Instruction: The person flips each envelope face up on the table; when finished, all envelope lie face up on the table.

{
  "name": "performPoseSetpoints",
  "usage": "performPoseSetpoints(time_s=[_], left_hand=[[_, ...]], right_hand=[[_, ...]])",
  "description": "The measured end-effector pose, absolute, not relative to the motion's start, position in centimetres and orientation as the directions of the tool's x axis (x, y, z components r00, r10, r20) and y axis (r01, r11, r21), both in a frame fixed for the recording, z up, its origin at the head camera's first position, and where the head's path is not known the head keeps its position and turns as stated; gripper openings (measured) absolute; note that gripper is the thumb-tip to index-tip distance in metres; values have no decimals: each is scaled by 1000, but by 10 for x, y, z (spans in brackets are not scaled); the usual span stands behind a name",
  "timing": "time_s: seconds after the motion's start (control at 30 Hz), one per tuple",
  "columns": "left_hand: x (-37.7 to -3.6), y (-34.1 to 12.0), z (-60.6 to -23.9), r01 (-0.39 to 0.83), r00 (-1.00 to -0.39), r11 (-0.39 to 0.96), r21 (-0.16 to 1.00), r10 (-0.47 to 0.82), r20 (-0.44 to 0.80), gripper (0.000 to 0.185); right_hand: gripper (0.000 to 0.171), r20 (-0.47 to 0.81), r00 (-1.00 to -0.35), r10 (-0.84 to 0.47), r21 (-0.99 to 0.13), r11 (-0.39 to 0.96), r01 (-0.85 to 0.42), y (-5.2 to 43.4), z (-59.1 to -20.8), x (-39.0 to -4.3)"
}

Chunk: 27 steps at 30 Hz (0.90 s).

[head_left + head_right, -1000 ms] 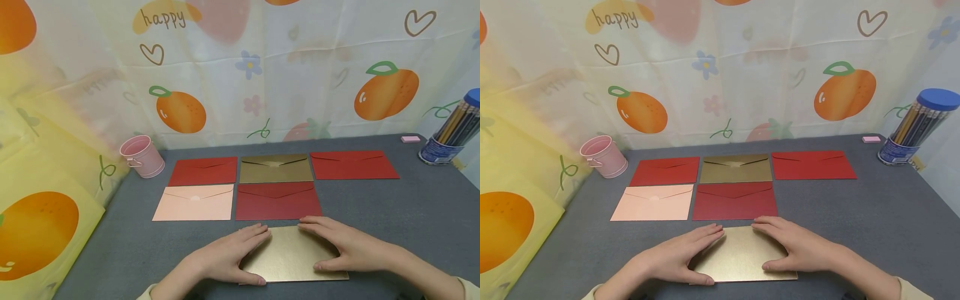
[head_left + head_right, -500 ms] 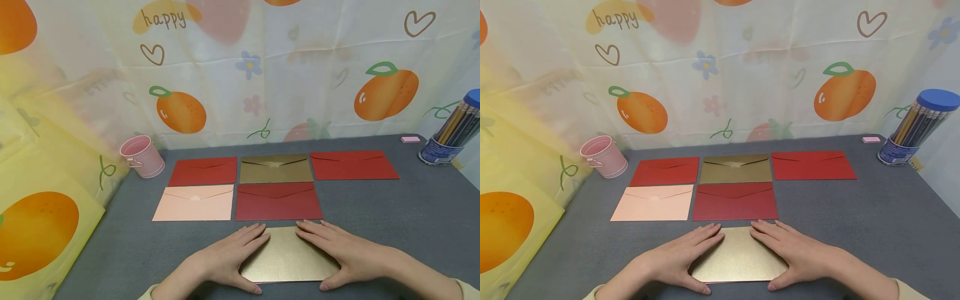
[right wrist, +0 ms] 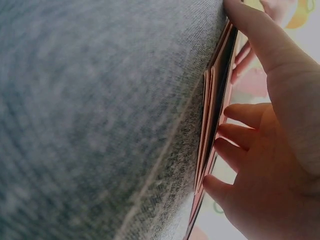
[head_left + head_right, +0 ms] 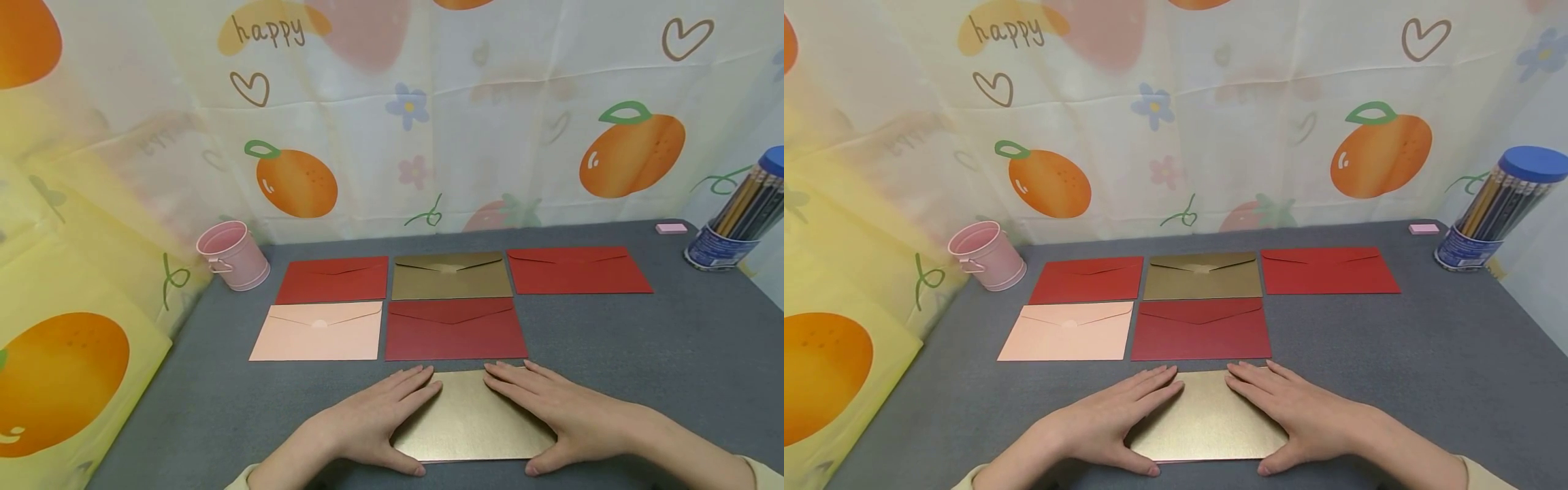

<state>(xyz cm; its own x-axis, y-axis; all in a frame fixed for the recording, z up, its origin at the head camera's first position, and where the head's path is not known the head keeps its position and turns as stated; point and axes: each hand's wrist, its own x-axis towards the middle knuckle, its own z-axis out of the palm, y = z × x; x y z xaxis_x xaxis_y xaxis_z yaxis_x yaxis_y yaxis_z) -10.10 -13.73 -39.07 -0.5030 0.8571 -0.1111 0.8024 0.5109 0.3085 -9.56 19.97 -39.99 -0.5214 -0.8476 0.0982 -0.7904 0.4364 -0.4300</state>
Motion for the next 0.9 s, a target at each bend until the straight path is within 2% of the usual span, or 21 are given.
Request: performPoseSetpoints(time_s=[0.23,0.43,0.67,0.9], left_hand=[[-102,-137,-390,807,-507,513,292,856,-101,97],[-102,-137,-388,799,-519,520,302,850,-92,93],[-104,-140,-386,740,-552,544,396,827,-106,81],[-107,-143,-384,672,-583,535,512,809,-80,67]], right_hand=[[95,106,-513,-852,-421,429,-799,201,-400,-96],[91,52,-545,-837,-445,469,-763,201,-396,-96],[80,8,-566,-824,-461,499,-733,202,-389,-99],[65,66,-565,-822,-511,459,-727,205,-384,-104]])
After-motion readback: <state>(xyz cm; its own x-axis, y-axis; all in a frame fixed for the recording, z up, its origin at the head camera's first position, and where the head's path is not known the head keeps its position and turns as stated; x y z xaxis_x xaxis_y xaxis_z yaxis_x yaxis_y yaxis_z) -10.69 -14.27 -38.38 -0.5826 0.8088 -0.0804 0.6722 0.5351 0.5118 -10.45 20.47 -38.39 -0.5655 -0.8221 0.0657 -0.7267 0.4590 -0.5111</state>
